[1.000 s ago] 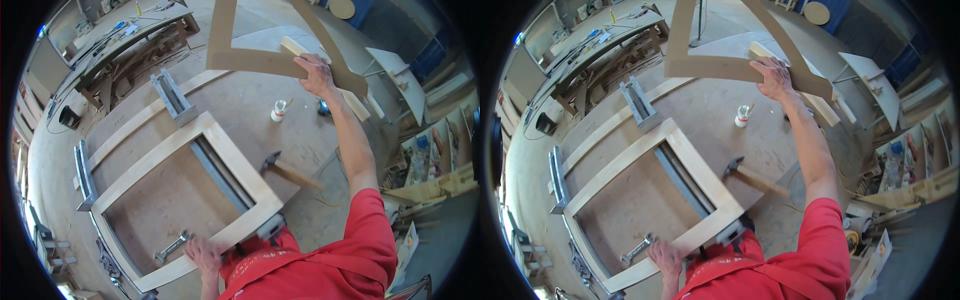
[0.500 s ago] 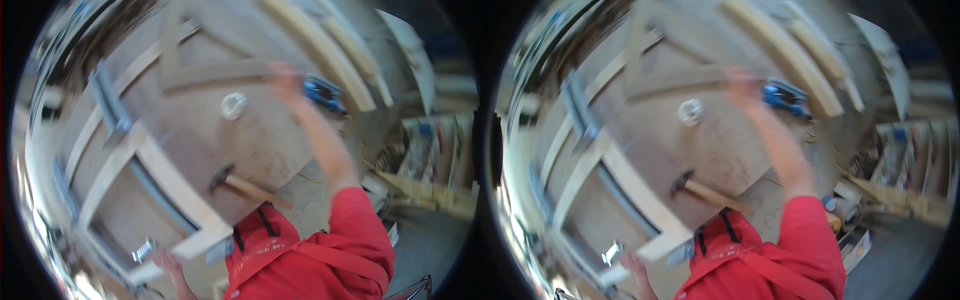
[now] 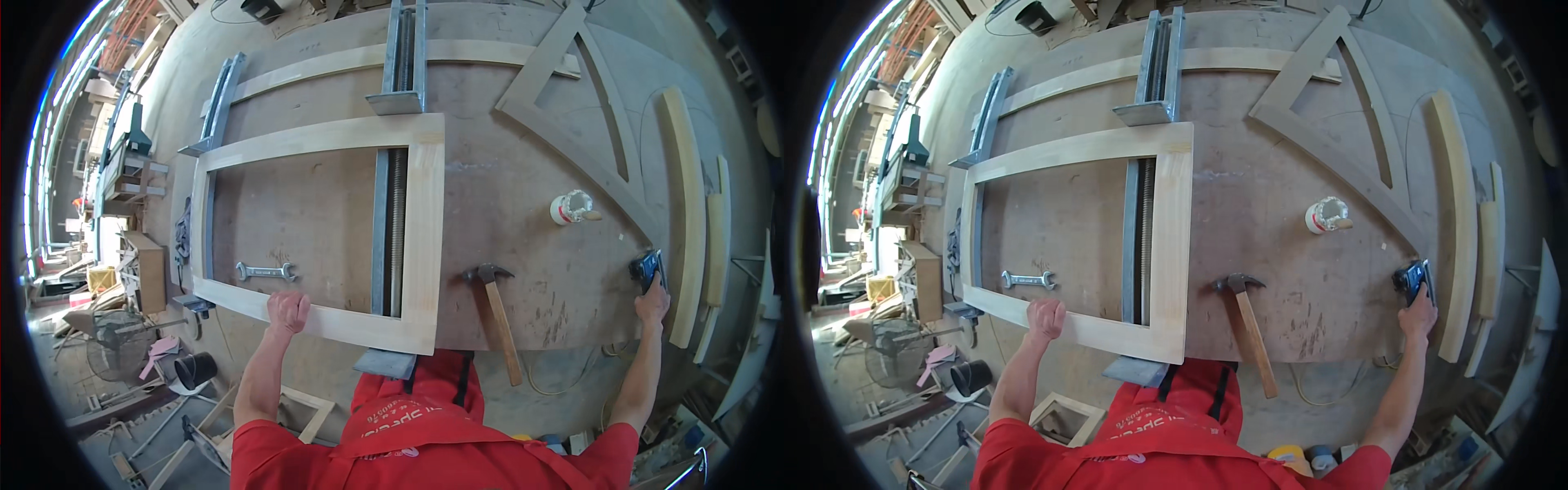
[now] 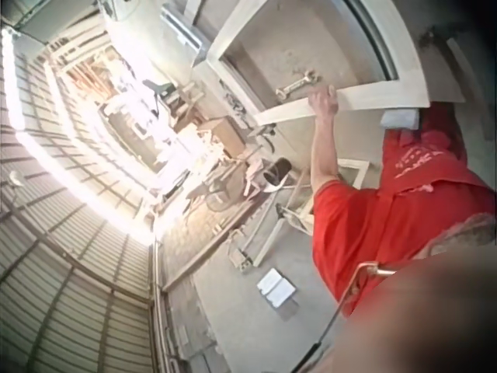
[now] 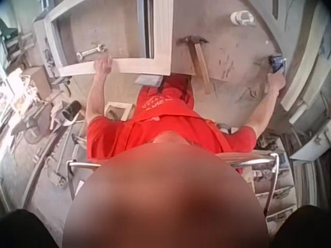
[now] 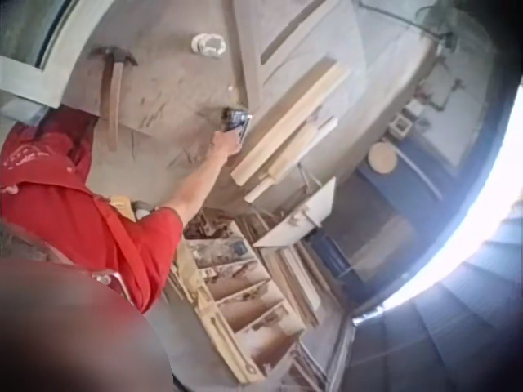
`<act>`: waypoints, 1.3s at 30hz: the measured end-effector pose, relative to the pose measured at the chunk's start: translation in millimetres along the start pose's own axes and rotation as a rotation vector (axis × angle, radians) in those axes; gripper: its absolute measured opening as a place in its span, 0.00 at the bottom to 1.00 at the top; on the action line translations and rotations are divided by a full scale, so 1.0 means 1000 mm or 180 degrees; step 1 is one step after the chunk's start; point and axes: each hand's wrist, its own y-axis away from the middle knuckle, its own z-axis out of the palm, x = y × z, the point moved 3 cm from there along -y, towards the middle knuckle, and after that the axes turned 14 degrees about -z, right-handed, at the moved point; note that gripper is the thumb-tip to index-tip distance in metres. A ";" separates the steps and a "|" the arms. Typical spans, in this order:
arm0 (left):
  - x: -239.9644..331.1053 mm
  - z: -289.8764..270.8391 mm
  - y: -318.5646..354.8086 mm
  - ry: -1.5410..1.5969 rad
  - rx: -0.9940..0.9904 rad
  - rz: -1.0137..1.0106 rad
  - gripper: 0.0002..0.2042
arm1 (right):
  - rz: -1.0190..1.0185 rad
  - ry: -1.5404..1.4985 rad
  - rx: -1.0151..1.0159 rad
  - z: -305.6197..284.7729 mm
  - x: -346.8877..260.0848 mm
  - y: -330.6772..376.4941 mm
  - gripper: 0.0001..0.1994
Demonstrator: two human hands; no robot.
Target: Assembling a wooden frame by gluing parts, applying clamps, wiping excess glue, and securing joints with a pneumatic nail gun.
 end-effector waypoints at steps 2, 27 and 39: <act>-0.009 -0.001 -0.004 0.0039 0.0020 0.0007 0.17 | 0.0071 -0.0227 0.0105 -0.005 -0.003 0.020 0.33; -0.147 0.023 -0.032 -0.0101 -0.0767 -0.0034 0.32 | -0.0453 -0.4050 -0.1020 -0.015 -0.444 0.395 0.15; -0.144 0.030 -0.039 -0.0185 -0.1027 -0.0064 0.33 | -0.0619 -0.3282 -0.1715 0.009 -0.501 0.340 0.08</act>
